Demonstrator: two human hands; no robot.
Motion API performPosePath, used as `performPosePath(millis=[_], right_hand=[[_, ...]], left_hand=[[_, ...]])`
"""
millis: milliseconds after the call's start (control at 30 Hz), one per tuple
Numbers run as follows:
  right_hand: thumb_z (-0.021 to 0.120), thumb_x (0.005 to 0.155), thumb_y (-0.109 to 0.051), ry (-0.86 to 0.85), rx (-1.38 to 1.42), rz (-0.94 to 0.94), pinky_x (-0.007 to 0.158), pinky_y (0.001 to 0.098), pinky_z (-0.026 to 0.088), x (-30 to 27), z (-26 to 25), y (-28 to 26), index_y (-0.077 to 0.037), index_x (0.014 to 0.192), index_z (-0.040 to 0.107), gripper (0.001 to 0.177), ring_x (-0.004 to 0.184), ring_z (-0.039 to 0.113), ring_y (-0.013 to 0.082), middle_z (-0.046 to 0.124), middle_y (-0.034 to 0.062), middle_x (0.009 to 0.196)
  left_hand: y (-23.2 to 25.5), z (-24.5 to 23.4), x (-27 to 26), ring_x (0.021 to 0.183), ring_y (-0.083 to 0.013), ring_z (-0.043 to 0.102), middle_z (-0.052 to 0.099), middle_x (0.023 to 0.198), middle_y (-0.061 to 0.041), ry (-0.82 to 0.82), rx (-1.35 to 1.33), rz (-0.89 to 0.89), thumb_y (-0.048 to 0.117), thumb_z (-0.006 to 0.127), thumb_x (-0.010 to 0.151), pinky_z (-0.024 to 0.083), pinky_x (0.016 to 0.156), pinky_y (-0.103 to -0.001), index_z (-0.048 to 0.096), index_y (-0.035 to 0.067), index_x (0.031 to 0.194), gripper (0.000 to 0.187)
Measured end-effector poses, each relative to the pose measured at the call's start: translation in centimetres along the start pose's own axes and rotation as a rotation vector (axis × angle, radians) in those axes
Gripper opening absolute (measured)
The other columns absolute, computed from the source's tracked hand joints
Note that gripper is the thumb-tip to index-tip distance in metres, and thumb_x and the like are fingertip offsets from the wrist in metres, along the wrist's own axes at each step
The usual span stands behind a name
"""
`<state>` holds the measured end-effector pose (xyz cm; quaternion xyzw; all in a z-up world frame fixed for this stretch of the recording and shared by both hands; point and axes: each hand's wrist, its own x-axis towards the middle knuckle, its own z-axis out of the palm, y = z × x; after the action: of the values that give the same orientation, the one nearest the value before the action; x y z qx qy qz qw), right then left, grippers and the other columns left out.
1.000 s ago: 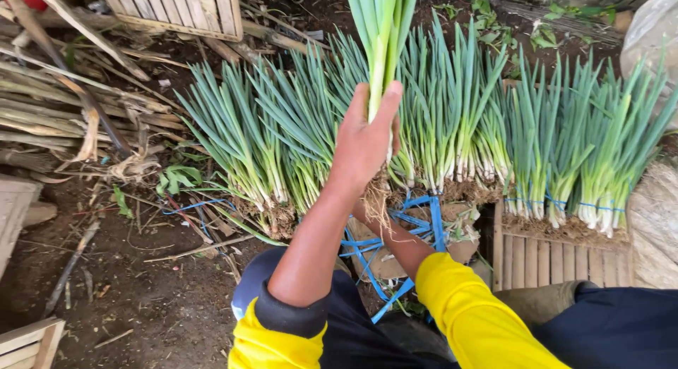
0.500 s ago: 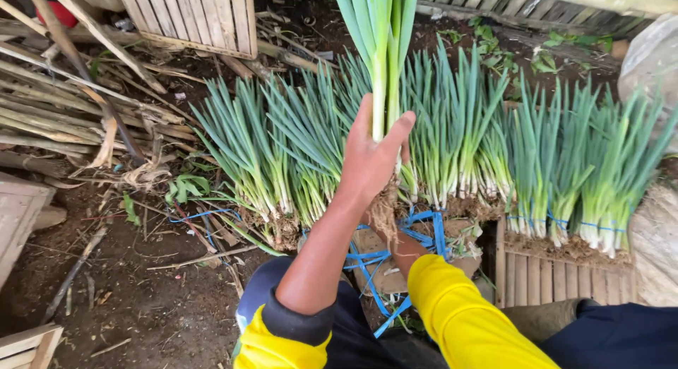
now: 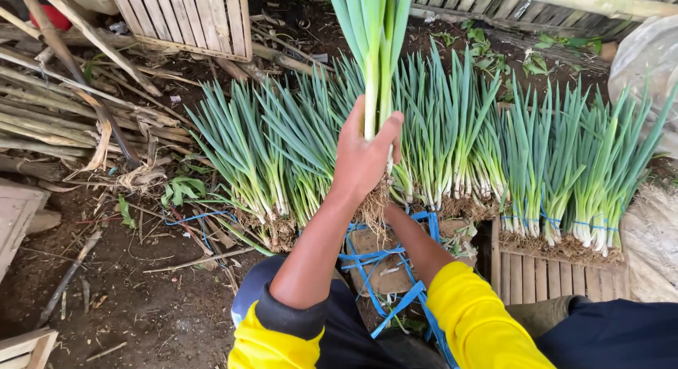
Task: The person sits on the ground and bundles freshly harvested green onions using blue plastic ties. They gather the onions into bunches, wrap the ties around the stems, and secure them before placing the finished bundles on a bamboo mat.
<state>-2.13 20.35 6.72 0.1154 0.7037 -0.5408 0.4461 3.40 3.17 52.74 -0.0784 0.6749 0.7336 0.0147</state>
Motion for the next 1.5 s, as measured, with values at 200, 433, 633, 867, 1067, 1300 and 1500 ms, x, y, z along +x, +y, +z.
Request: performPosePath(millis=[200,433,633,867,1067,1300,1500], right_hand=[[0.053,0.105,-0.044,0.043,0.299,0.035,0.046,0.0257,0.025,-4.8,-0.4,-3.7,-0.014,0.136,0.059,0.044,0.065,0.055,0.0241,0.067,0.012,0.102],[0.083,0.09,-0.035,0.133,0.464,-0.031,0.063,0.0568,0.063,-7.8,-7.5,-1.0,-0.001,0.119,0.067,0.048,0.084,0.077,0.0435,0.073,0.0295,0.105],[0.077,0.091,-0.026,0.226,0.478,-0.022,0.086,0.0553,0.056,-25.8,-7.7,-6.5,0.0,0.134,0.057,0.053,0.112,0.063,0.0445,0.057,0.0316,0.134],[0.079,0.089,-0.033,0.219,0.334,-0.102,0.114,0.0643,0.032,-31.9,-11.6,-3.6,-0.004,0.157,0.039,0.084,0.144,0.036,0.0484,0.028,0.0348,0.161],[0.07,0.095,-0.025,-0.063,0.187,-0.268,0.043,0.0263,0.046,-32.3,-12.1,-2.2,0.0,0.142,0.055,0.055,0.046,0.042,0.0044,0.059,0.0065,0.095],[0.068,0.096,-0.022,-0.169,0.046,-0.301,0.062,0.0394,0.05,-34.1,-10.4,-2.1,0.006,0.141,0.058,0.054,0.068,0.054,0.0208,0.063,0.0176,0.104],[0.069,0.098,-0.025,-0.136,-0.068,-0.257,0.069,0.041,0.055,-33.5,-10.1,-1.6,0.003,0.146,0.055,0.057,0.069,0.061,0.0199,0.066,0.025,0.122]], left_hand=[[-0.3,-0.2,-0.3,0.06,-0.0143,0.066,0.064,0.071,-0.002,-0.017,-0.036,0.175,0.025,0.056,0.105,0.06,0.065,-0.033,0.056,0.004,0.124,0.029],[-1.3,-0.1,-0.6,0.058,-0.0176,0.066,0.067,0.065,-0.005,-0.015,0.03,0.204,0.018,0.064,0.103,0.054,0.061,-0.03,0.06,0.007,0.112,0.014],[-1.2,0.0,-3.4,0.048,-0.0127,0.053,0.067,0.058,-0.007,0.067,-0.012,0.134,0.013,0.075,0.096,0.043,0.054,-0.024,0.062,0.007,0.096,0.015],[-4.6,2.4,-5.6,0.047,-0.0094,0.045,0.071,0.065,-0.01,0.041,0.062,0.042,0.011,0.078,0.096,0.038,0.052,-0.024,0.066,0.005,0.096,0.013],[-7.0,5.9,-8.6,0.041,-0.0079,0.037,0.078,0.095,-0.02,-0.051,0.083,-0.098,0.002,0.075,0.097,0.036,0.042,-0.024,0.067,0.0,0.128,0.032],[-11.0,7.4,-8.1,0.074,-0.0185,0.053,0.066,0.097,-0.015,-0.112,0.111,0.042,0.003,0.078,0.096,0.046,0.071,-0.036,0.065,0.004,0.133,0.04],[-13.0,7.4,-7.8,0.072,-0.0166,0.054,0.062,0.084,-0.008,-0.046,0.209,0.051,0.015,0.087,0.093,0.049,0.073,-0.04,0.064,0.004,0.107,0.028]])
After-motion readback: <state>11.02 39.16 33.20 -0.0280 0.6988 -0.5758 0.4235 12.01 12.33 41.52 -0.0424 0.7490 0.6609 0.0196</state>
